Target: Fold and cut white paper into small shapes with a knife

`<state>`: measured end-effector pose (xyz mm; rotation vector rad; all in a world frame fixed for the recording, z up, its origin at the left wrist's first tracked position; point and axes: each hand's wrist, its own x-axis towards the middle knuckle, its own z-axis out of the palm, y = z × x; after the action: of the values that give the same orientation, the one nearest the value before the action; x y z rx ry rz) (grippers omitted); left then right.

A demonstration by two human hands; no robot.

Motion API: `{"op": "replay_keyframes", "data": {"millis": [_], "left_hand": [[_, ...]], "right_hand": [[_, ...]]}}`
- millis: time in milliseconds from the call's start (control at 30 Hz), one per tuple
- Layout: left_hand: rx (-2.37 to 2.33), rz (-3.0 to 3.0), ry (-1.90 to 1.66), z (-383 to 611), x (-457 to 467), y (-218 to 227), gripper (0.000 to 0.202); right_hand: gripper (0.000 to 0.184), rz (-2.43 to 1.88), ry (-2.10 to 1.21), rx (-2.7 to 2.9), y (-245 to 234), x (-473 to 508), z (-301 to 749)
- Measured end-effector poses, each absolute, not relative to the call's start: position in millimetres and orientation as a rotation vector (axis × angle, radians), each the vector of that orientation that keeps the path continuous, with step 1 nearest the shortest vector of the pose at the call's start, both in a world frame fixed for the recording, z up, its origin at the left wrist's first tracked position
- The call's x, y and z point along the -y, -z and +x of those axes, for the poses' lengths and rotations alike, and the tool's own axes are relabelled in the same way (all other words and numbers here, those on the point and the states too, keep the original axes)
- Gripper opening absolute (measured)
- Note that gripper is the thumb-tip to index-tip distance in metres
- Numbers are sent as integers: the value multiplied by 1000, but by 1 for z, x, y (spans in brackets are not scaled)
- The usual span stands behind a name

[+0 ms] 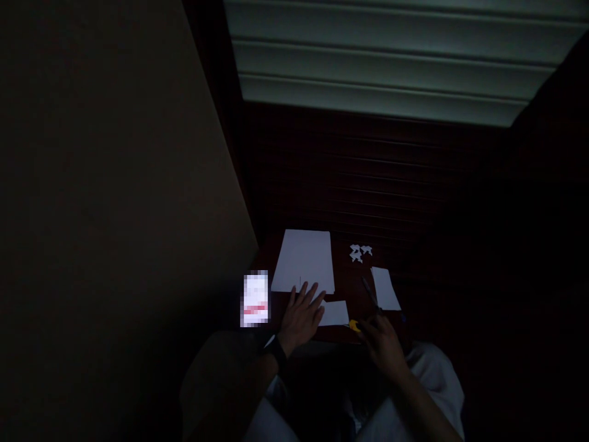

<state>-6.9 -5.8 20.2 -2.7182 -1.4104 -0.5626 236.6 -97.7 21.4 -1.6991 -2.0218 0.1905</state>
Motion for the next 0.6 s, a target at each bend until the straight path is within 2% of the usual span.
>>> {"op": "replay_keyframes", "data": {"millis": [600], "left_hand": [[1343, -2742, 564, -7, 9, -26, 41]], "right_hand": [[27, -1685, -189, 2054, -28, 87, 243]]}}
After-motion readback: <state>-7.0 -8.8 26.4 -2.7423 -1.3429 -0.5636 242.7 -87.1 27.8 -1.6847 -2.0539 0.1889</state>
